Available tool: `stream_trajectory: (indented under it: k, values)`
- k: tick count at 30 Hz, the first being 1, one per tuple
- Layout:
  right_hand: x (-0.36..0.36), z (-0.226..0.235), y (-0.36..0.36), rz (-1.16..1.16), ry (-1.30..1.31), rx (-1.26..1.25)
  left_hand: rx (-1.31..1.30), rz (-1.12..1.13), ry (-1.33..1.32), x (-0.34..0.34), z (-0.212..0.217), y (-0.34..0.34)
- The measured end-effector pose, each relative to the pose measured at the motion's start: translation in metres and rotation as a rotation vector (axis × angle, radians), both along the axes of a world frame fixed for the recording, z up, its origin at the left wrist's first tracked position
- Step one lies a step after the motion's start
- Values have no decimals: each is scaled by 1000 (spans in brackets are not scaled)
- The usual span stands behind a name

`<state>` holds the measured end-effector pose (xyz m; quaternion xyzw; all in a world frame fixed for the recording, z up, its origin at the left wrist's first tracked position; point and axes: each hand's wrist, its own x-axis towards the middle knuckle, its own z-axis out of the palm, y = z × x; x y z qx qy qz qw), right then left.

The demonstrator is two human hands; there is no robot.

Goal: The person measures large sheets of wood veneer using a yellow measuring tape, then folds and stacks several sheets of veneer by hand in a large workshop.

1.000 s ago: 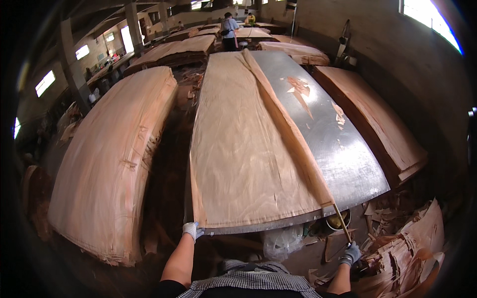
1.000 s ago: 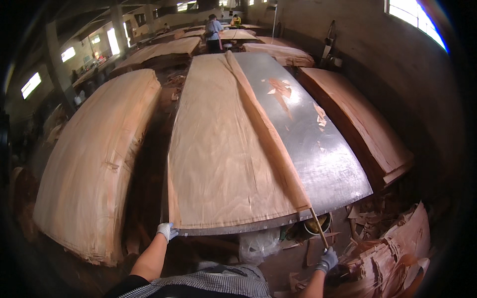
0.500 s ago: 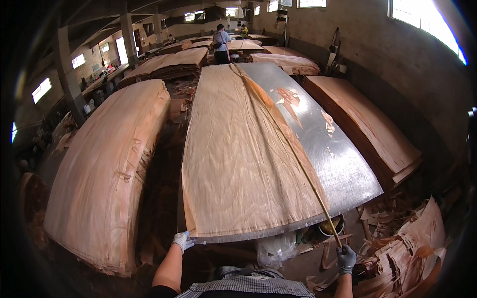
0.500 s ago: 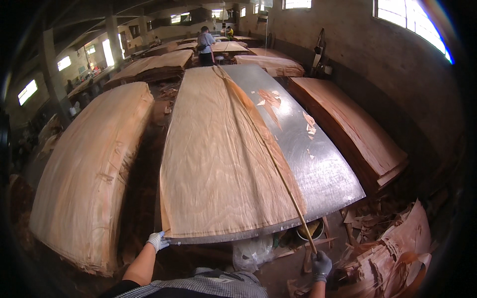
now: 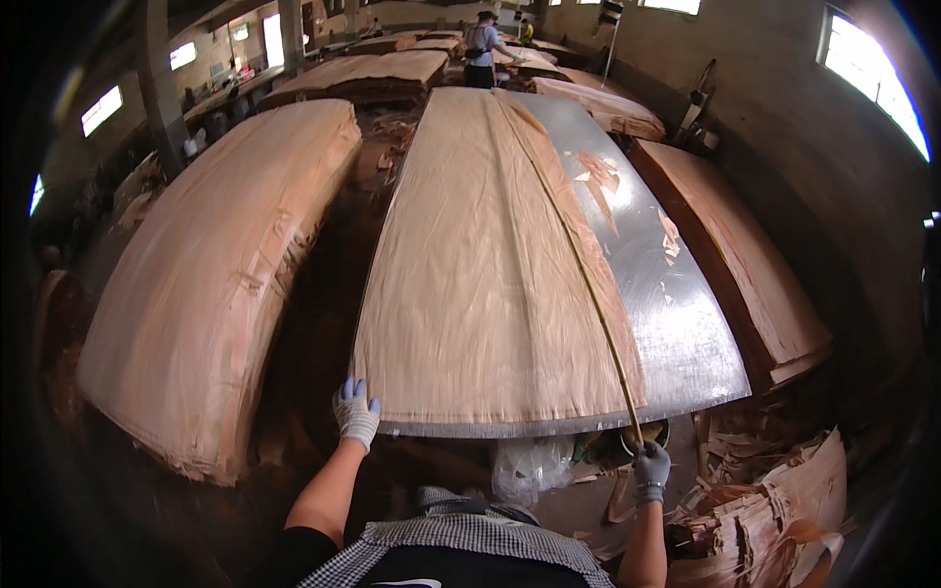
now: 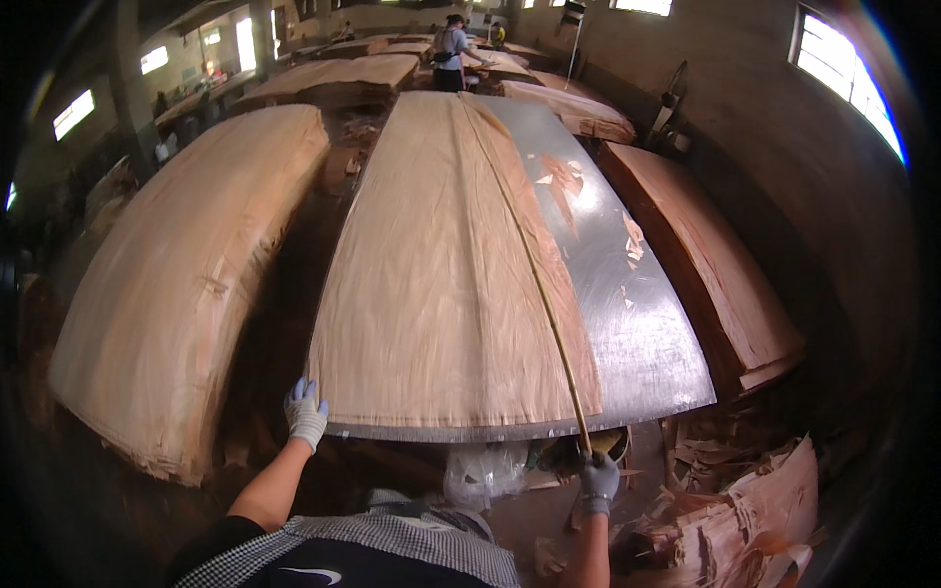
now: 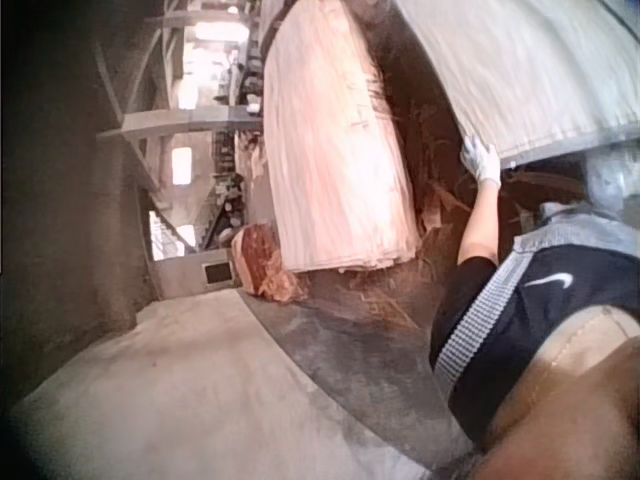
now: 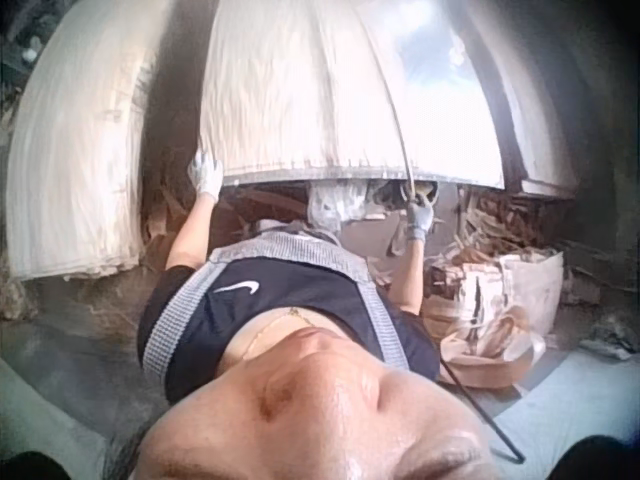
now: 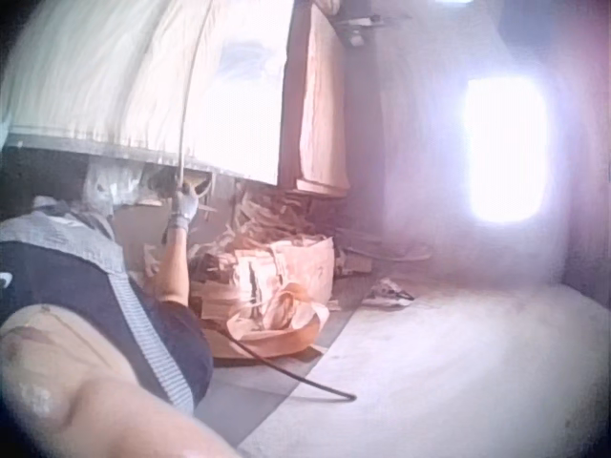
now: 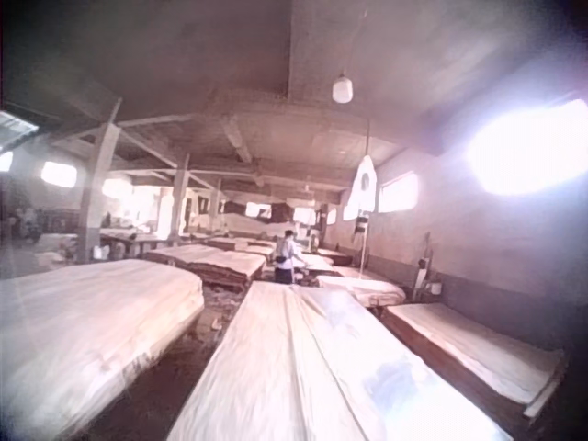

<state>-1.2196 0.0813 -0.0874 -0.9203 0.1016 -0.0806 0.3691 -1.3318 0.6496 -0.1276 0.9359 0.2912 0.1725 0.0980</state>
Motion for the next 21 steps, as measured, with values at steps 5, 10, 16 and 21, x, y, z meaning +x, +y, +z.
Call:
stream_trajectory:
  k: [5, 10, 16, 21]
  values:
    - [46, 2, 23, 59, -44, 264, -92, -43, 254, -3, -25, 8]
    - [81, -28, 15, -12, -96, 159, -238, -55, 406, -2, -54, 7]
    - [48, -65, 65, 36, 24, 293, -271, -42, 421, -6, -48, 6]
    - [-19, -25, 142, 27, 270, 606, -244, 51, 421, -19, -44, 5]
